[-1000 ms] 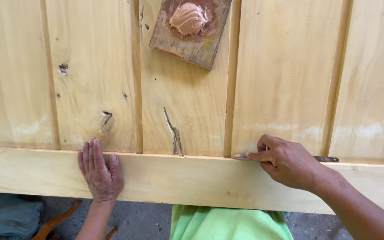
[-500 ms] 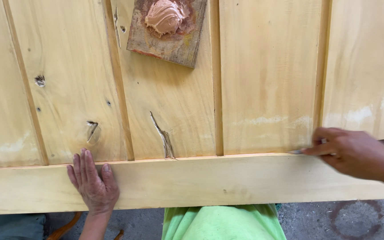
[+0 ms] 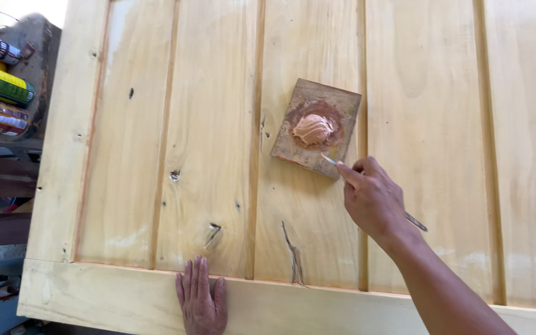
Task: The person applies wood filler to cracks, knots, and holes in a large wooden panel. They scoop filler from a small board with a spatula and press it into defects along the panel's frame rails, working across different spots on the panel.
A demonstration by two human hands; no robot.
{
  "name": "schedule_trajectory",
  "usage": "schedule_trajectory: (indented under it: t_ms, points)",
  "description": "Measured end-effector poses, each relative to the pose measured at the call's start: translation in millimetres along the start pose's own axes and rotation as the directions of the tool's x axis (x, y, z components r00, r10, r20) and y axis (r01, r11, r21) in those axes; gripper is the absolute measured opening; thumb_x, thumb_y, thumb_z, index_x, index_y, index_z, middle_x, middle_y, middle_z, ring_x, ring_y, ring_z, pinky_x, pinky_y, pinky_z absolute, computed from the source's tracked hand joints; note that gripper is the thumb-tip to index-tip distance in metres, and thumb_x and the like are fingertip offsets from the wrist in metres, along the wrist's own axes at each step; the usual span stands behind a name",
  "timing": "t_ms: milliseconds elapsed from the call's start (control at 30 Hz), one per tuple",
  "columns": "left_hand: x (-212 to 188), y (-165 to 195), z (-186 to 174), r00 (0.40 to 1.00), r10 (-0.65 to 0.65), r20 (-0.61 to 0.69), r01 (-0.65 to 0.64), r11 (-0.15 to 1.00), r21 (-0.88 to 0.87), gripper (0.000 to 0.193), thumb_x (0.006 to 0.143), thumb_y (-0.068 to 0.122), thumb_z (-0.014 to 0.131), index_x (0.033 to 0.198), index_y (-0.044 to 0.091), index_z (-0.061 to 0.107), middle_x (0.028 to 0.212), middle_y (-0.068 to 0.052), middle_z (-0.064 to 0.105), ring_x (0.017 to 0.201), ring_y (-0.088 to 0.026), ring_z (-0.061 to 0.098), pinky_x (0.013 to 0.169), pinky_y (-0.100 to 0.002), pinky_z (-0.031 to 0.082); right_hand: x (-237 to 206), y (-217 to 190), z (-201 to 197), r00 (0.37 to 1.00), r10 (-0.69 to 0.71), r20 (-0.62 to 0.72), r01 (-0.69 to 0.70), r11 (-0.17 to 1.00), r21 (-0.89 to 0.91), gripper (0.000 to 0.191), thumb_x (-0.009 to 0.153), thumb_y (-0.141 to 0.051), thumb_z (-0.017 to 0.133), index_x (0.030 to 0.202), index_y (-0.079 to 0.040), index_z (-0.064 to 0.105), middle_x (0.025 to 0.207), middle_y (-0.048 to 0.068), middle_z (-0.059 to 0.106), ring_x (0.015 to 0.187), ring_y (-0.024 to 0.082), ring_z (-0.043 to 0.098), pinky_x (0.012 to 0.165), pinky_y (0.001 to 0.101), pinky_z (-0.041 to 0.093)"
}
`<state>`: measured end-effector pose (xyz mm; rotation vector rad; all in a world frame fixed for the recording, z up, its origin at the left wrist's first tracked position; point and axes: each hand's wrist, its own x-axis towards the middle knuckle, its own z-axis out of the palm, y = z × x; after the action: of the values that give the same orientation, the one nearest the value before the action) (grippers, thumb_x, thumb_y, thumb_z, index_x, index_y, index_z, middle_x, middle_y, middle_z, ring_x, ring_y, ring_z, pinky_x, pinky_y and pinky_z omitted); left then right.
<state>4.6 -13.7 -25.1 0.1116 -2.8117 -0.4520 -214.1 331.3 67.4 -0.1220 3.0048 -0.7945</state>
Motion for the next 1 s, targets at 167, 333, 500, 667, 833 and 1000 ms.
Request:
schedule_trajectory:
  t_ms: [167, 333, 500, 667, 833, 1000]
  points:
    - [0.8, -9.2, 8.4, 1.0, -0.02, -0.016, 0.019, 1.0, -0.016, 0.06, 0.098, 0.032, 0.057, 0.149, 0.001, 0.046, 0.153, -0.017, 0.05, 0.148, -0.036, 0.041, 0.124, -0.056, 0.023, 31.6, -22.0, 14.4, 0.999, 0.03, 0.013, -0.029, 0.998, -0.047, 0.035, 0.092, -0.013, 0.061, 0.122, -0.022, 0.077, 0.105, 0.006, 0.064, 0.102, 0.024, 0.066, 0.084, 0.0417, 0.055]
    - [-2.6, -12.0, 9.6, 0.999, -0.033, 0.0, 0.033, 0.999, -0.025, 0.06, 0.099, 0.033, 0.057, 0.148, 0.001, 0.045, 0.153, -0.017, 0.05, 0.148, -0.036, 0.041, 0.125, -0.056, 0.023, 40.8, -25.4, 16.3, 0.991, 0.09, 0.099, -0.084, 0.995, -0.06, 0.034, 0.093, -0.017, 0.062, 0.123, -0.024, 0.076, 0.108, 0.004, 0.065, 0.101, 0.023, 0.067, 0.088, 0.0415, 0.055]
    - [-5.9, -17.4, 13.3, 0.999, -0.034, 0.006, 0.034, 0.999, -0.033, 0.059, 0.099, 0.032, 0.057, 0.148, 0.001, 0.046, 0.153, -0.017, 0.051, 0.148, -0.035, 0.041, 0.126, -0.056, 0.023, 40.1, -26.3, 20.2, 0.997, 0.054, 0.05, -0.048, 0.993, -0.108, 0.033, 0.094, -0.018, 0.062, 0.123, -0.023, 0.076, 0.112, 0.005, 0.065, 0.105, 0.024, 0.067, 0.089, 0.0425, 0.055]
    - [-4.0, -12.0, 7.4, 1.0, -0.01, -0.025, 0.009, 1.0, -0.028, 0.059, 0.097, 0.031, 0.059, 0.145, 0.0, 0.048, 0.15, -0.018, 0.052, 0.145, -0.037, 0.044, 0.125, -0.055, 0.023, 55.2, -21.6, 27.4, 0.994, 0.047, 0.104, -0.045, 0.999, -0.021, 0.033, 0.094, -0.018, 0.062, 0.122, -0.023, 0.077, 0.11, 0.005, 0.068, 0.1, 0.025, 0.069, 0.087, 0.0421, 0.056]
    - [23.1, 71.4, 8.1, 0.952, -0.234, 0.196, 0.303, 0.801, -0.516, 0.038, 0.099, 0.028, 0.066, 0.13, 0.006, 0.07, 0.126, -0.01, 0.07, 0.122, -0.023, 0.066, 0.11, -0.037, 0.049, 23.9, -23.7, 28.8, 0.904, 0.199, 0.377, -0.378, 0.784, 0.492, 0.036, 0.093, -0.015, 0.067, 0.129, -0.015, 0.074, 0.094, 0.008, 0.069, 0.071, 0.018, 0.065, 0.064, 0.0373, 0.055]
    - [66.1, 175.4, 19.1, 0.53, -0.218, 0.819, 0.827, -0.081, -0.556, 0.044, 0.096, 0.023, 0.062, 0.135, 0.002, 0.066, 0.112, -0.005, 0.074, 0.101, -0.014, 0.067, 0.094, -0.035, 0.053, -96.0, -41.7, 23.4, 0.909, 0.23, 0.347, -0.415, 0.434, 0.8, 0.065, 0.089, 0.0, 0.061, 0.152, -0.008, 0.046, 0.097, 0.004, 0.066, 0.077, 0.011, 0.067, 0.066, 0.0287, 0.064]
